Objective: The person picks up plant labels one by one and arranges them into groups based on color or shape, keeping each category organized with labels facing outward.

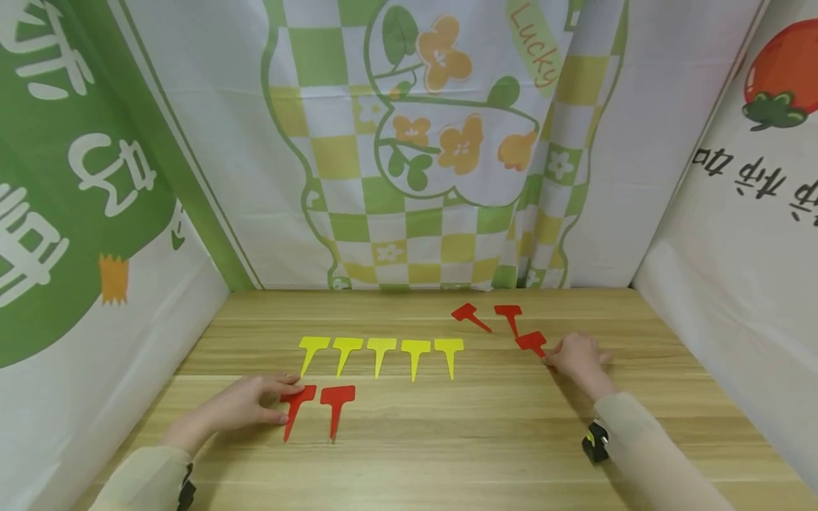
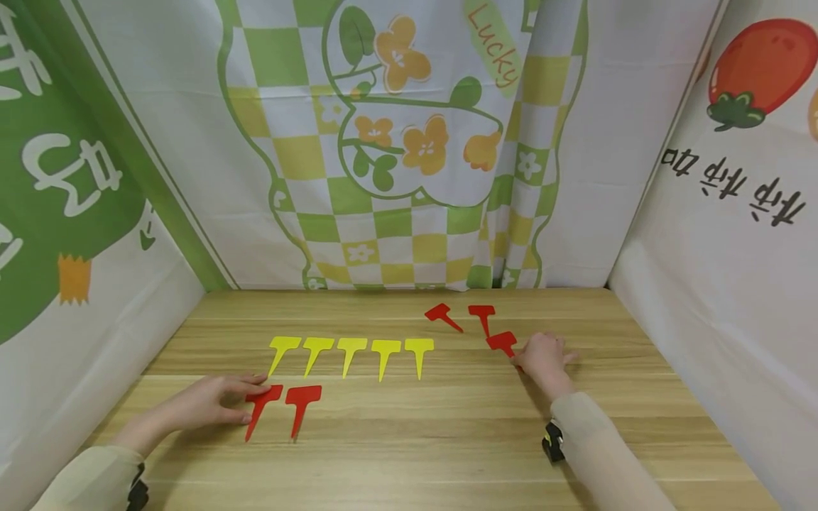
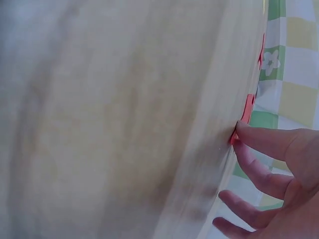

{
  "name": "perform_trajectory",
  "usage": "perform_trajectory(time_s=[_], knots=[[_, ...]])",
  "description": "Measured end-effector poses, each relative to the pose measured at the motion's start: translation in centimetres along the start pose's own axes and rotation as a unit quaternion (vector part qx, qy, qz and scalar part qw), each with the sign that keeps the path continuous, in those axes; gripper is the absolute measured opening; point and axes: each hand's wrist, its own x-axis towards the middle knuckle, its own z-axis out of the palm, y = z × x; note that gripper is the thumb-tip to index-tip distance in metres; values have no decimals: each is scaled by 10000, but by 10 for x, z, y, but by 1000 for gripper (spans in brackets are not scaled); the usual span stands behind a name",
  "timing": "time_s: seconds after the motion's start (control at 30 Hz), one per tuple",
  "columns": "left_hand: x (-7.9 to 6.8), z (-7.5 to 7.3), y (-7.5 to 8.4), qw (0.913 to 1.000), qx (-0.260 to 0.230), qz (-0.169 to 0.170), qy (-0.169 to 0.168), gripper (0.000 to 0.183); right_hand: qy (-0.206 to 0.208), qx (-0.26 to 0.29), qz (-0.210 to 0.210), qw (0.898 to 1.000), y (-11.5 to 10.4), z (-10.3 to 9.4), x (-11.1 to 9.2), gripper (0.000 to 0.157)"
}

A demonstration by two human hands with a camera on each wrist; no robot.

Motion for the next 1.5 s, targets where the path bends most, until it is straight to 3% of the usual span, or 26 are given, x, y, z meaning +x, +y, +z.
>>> perform_trajectory(time_s=[0.37,0.63,0.87,1.5], knots=[[1,2,-3,10000,27,70,31,55,-353,-34,242,9991,0,-5,4,25],[1,0,-2,9998,45,162,51,55,-619,-287,53,9977,-1,-6,3,25],[1,1,-1,9999,54,151,52,56,-676,-448,-32,9967,-2,-4,2,28],[1,2,-4,9998,91,167,87,56,-869,-796,-573,9914,-3,-6,1,19]])
